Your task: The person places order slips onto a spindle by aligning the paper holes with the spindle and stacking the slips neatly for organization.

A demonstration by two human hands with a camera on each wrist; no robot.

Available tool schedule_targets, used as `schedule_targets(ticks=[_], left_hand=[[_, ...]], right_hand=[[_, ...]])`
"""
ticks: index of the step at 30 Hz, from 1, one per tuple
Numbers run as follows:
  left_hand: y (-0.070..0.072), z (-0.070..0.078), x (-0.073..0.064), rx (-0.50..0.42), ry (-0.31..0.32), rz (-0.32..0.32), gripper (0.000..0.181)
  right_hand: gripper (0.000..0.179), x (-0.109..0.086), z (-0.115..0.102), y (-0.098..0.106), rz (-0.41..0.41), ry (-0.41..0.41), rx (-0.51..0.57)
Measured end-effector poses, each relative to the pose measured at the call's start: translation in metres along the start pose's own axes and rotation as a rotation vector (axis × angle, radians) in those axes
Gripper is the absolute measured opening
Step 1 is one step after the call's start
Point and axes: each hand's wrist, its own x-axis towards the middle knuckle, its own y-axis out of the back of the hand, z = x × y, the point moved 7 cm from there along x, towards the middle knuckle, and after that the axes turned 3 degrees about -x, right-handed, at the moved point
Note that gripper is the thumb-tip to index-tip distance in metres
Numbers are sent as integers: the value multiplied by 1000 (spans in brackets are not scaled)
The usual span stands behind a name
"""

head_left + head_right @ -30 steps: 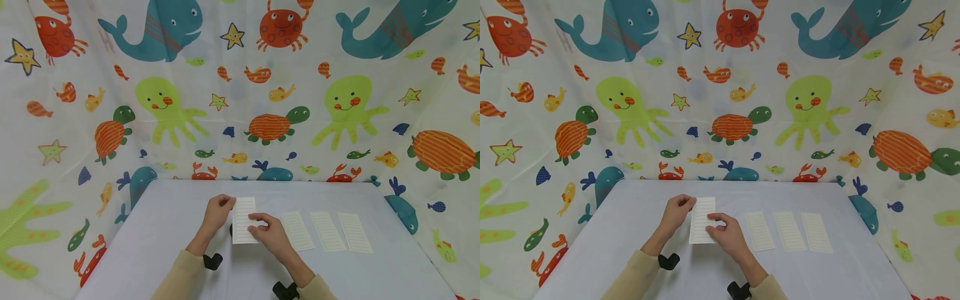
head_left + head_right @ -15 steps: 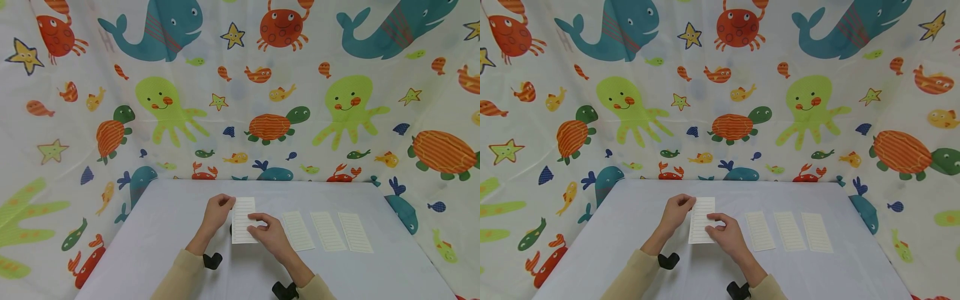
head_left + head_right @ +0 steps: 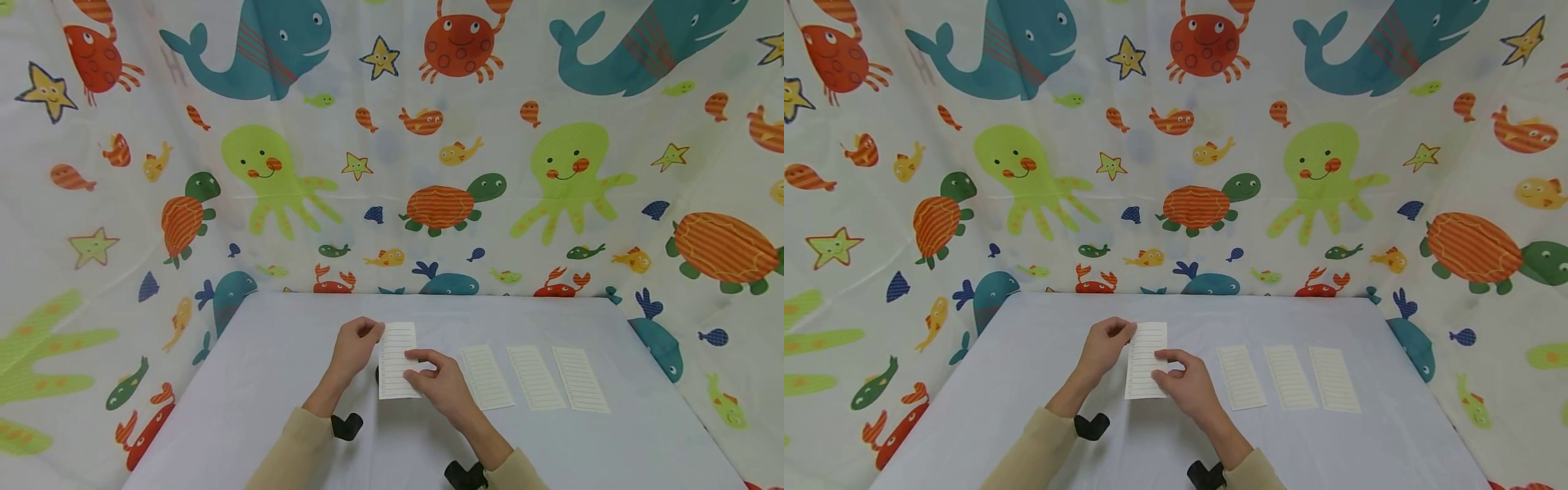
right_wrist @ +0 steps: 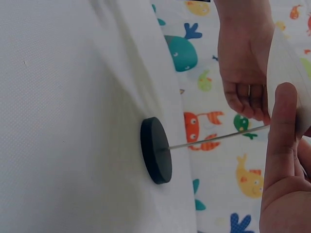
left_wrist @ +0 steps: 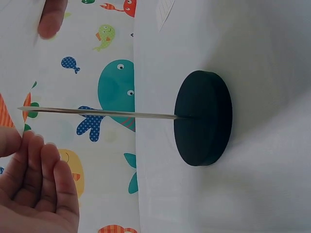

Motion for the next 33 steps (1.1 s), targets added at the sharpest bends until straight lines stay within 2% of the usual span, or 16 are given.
schedule_targets(ticks=[8, 13, 24, 33], left_hand=[[-2, -1, 0, 48, -21, 13, 22], [-4, -7, -1, 77, -19, 9, 19], [-8, -17, 0, 76, 0, 0, 17], [-12, -32, 2, 87, 21, -14, 18]], right_hand=[[39, -1, 1, 0, -1, -8, 27], [39, -1, 6, 0, -3, -8, 8], [37, -1, 14, -4, 29, -18, -128], [37, -3, 20, -6, 11, -28, -185]])
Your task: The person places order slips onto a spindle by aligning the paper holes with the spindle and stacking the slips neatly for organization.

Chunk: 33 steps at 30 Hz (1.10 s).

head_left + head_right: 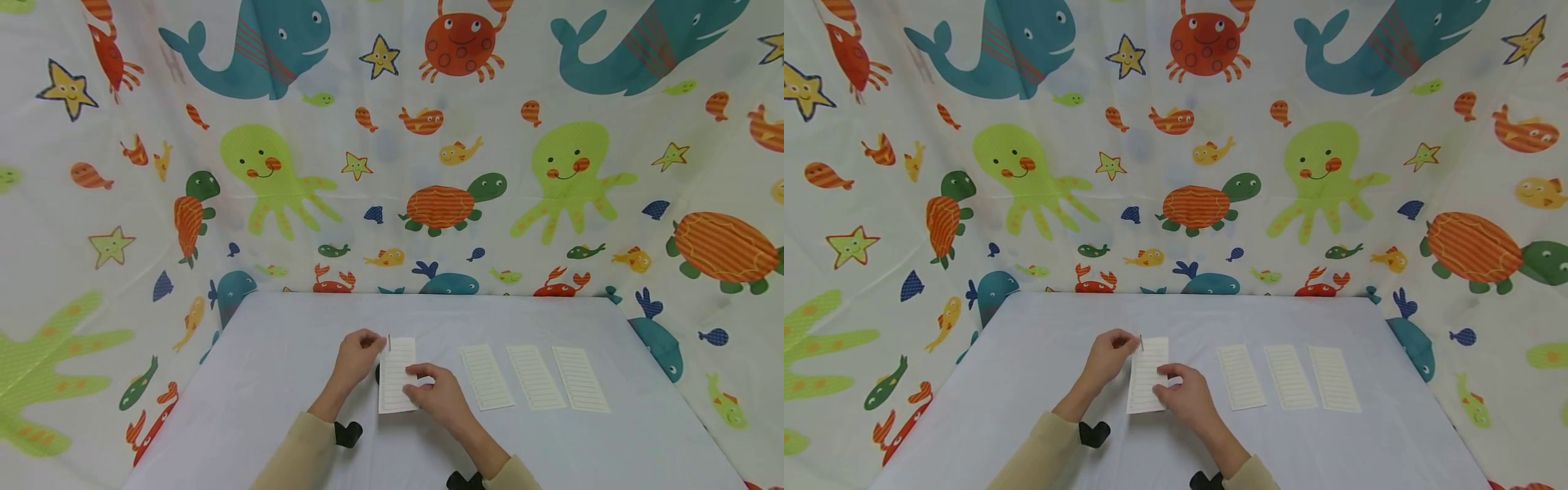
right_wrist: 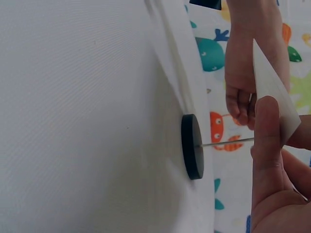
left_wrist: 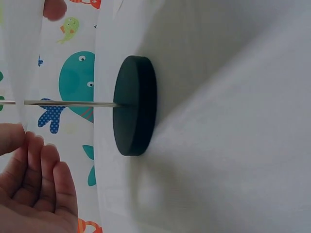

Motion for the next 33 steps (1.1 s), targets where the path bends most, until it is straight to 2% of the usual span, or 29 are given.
schedule_targets(ticks=[4, 12, 20, 25, 33], left_hand=[[-3, -7, 1, 2, 24, -7, 18], [-10, -19, 5, 18, 7, -25, 16], [-16, -30, 5, 48, 25, -39, 14], [-17, -32, 3, 75, -6, -39, 12], [-20, -32, 0, 109, -52, -45, 10]], right_hand=[[36, 0, 3, -2, -22, 10, -19], [36, -2, 14, -7, -71, 9, -26], [37, -6, 19, -10, -117, -2, -48], [36, -7, 22, -11, -126, 9, -80], [37, -8, 27, -13, -158, -23, -98]])
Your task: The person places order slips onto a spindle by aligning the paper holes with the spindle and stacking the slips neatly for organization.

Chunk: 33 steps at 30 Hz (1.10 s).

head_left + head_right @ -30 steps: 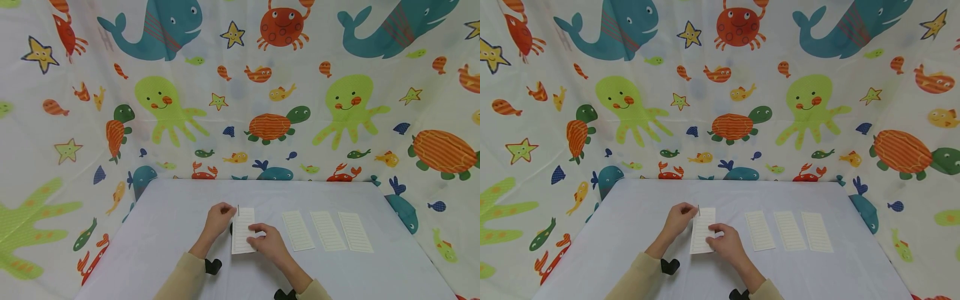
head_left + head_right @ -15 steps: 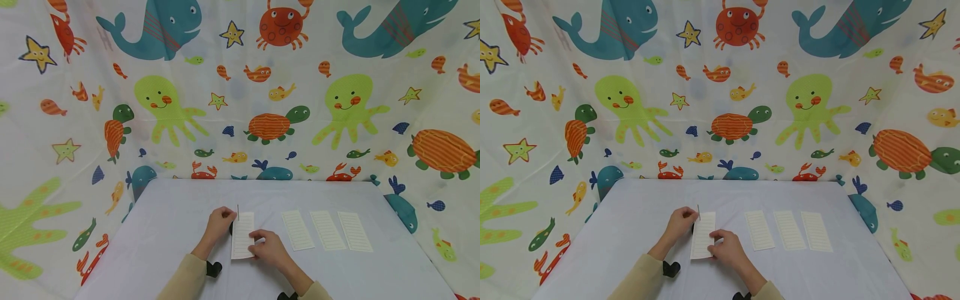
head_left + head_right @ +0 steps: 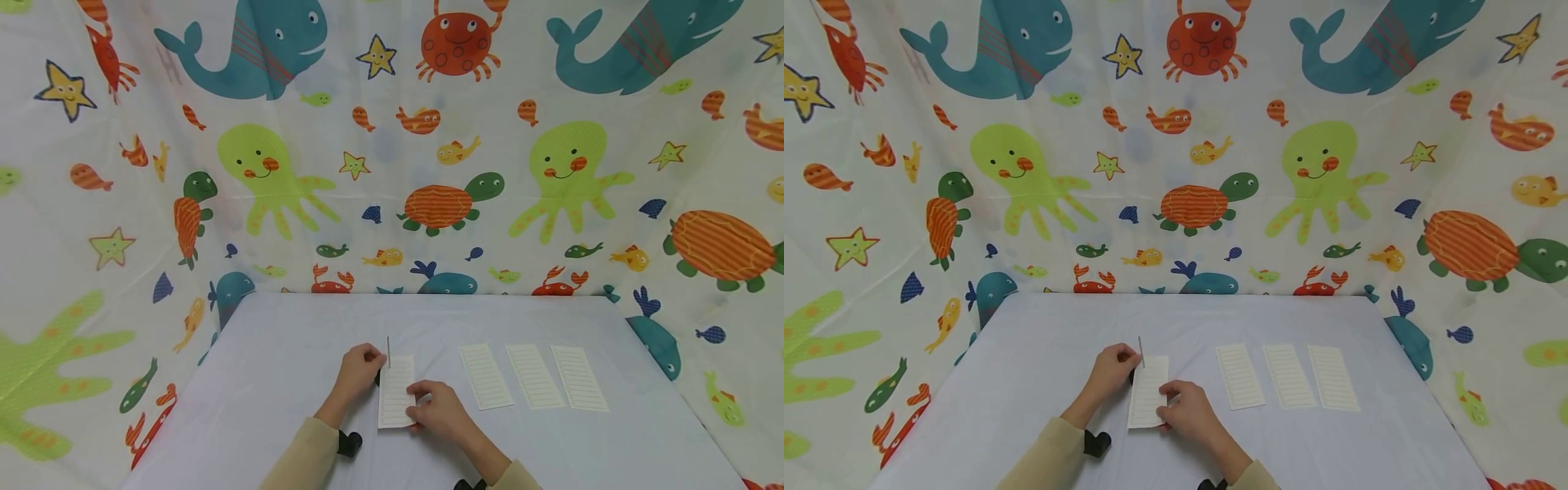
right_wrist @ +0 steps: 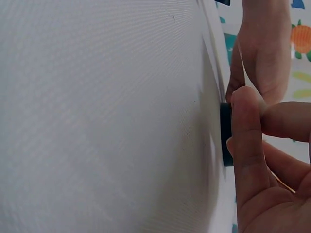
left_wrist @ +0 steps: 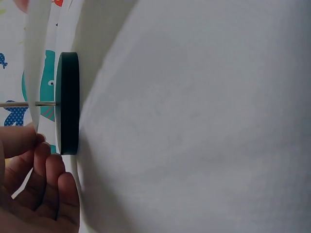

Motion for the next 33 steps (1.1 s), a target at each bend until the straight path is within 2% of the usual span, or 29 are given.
schedule_targets(ticks=[10, 16, 25, 30, 33], left_hand=[[-5, 2, -1, 69, -70, -14, 9], [-8, -1, 1, 105, -76, -9, 11], [-7, 0, 2, 115, -70, 4, 8], [-1, 2, -1, 123, -108, 17, 19], [0, 3, -4, 156, -133, -13, 20]], right_hand=[[39, -2, 4, -2, -7, 7, -22], [38, -2, 6, -2, -13, 3, -13], [36, -3, 0, -1, -13, -8, 4], [35, -4, -4, -1, -13, 2, 1], [35, -4, -5, -1, -22, 1, 2]])
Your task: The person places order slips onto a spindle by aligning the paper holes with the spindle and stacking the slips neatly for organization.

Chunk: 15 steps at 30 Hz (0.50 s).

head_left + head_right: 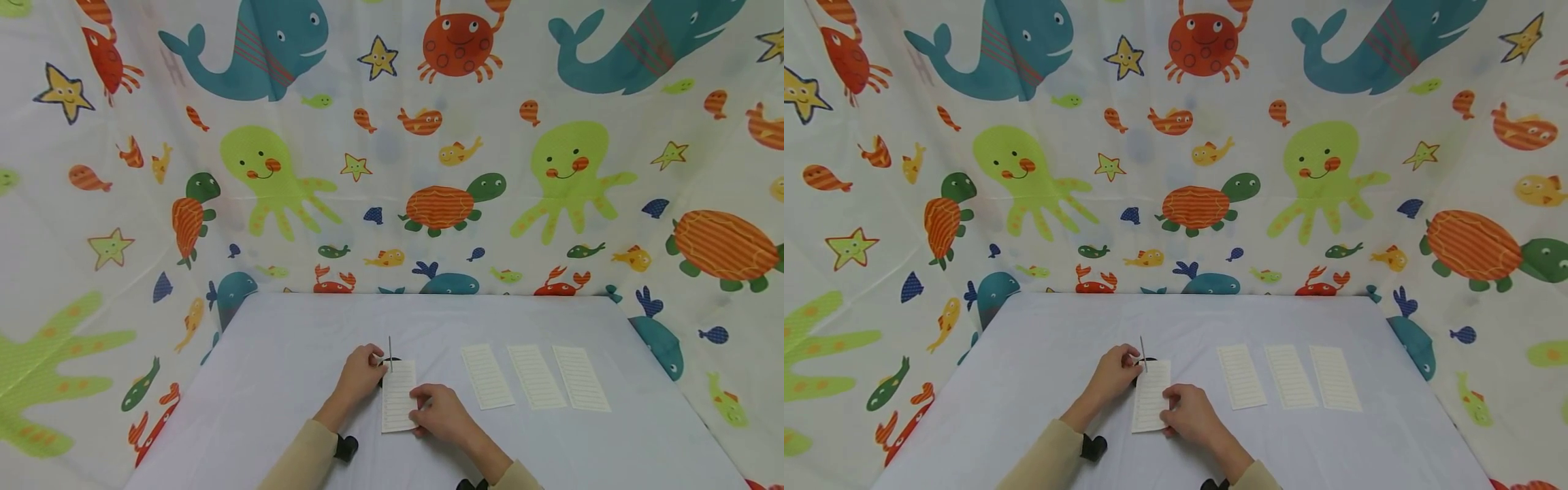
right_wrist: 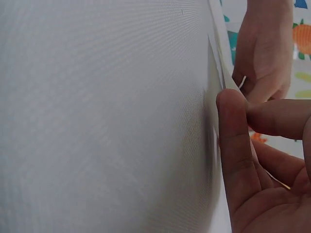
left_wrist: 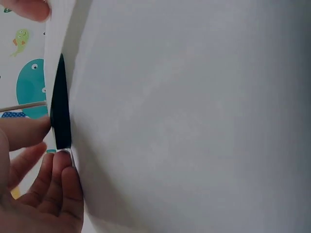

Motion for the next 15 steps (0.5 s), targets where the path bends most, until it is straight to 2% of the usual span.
schedule_targets(ticks=[8, 15], left_hand=[[-1, 7, -9, 33, -33, -167, 26], [-2, 4, -13, 64, -61, -185, 29]], right_hand=[[37, 2, 6, 1, -23, 17, -43], [34, 0, 9, 3, -42, 1, -38]])
